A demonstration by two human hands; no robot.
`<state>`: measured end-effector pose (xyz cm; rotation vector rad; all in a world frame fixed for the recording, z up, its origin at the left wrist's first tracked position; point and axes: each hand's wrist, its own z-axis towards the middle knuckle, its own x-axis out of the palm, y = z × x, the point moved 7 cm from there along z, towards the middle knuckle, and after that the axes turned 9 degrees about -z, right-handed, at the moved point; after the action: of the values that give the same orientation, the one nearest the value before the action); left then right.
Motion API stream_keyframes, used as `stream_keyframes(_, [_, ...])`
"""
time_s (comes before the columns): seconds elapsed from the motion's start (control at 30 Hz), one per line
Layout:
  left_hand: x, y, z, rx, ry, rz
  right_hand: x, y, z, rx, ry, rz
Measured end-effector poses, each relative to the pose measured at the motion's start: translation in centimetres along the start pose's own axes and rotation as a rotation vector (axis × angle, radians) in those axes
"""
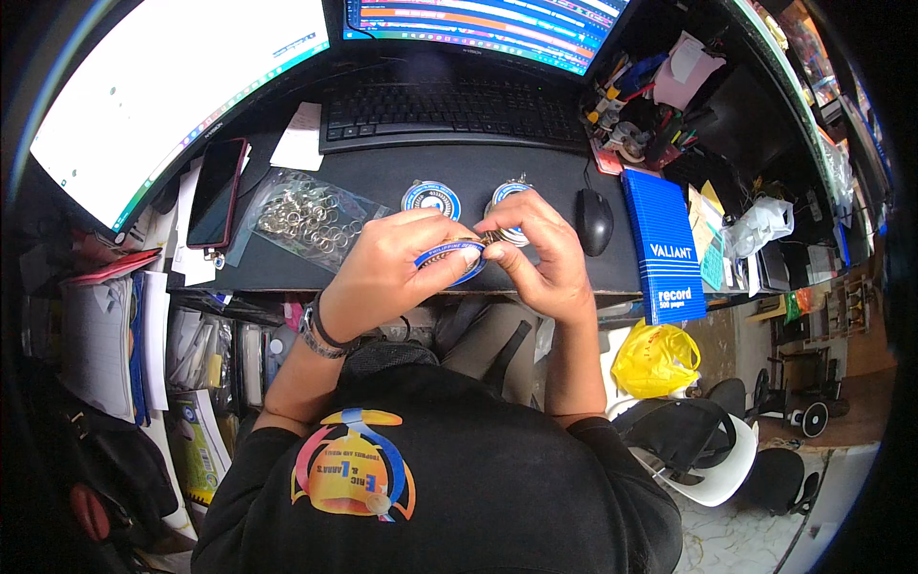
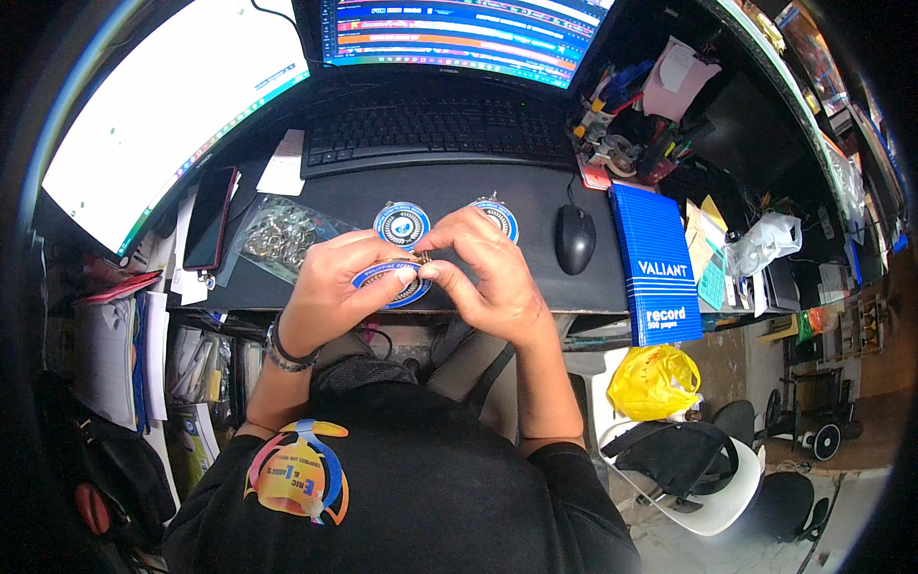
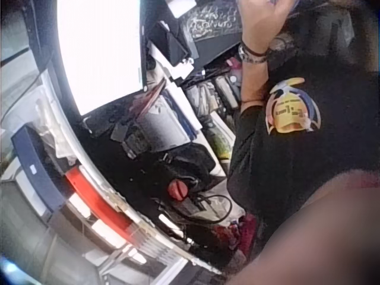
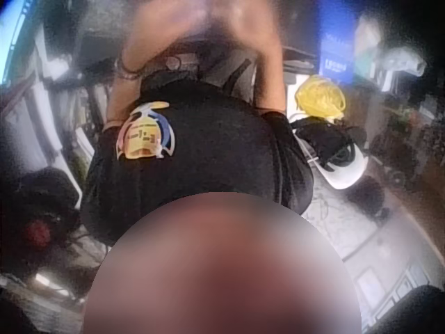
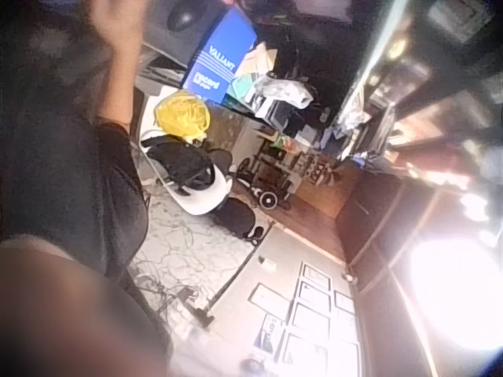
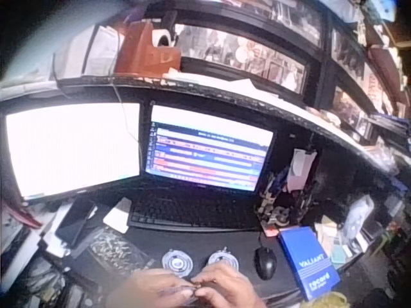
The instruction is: The person repeatedly picks up small round blue-and-white discs and metal key rings from a desk, attaches each ring to a disc, and places the assembled keychains into a growing stack. The process is repeated for multiple units throughout the clip.
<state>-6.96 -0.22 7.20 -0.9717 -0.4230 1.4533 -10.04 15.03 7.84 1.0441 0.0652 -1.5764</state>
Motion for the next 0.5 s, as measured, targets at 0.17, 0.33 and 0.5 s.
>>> stream_keyframes(0.17, [-0.2, 0.5, 0.0, -0.057, -0.017, -0.084, 0.1, 0.0, -0.3, 0.007, -0.043, 0.092])
stream_keyframes(0.33, [0.1, 1.1, -0.1, -0.139, 0.004, -0.188, 0.4, -0.7, -0.8, 0.087, -0.008, 0.42])
stream_keyframes(0.5, [0.1, 0.3, 0.0, -0.082, 0.061, -0.155, 0.6, -1.3, -1.1, 0.116, 0.005, 0.506])
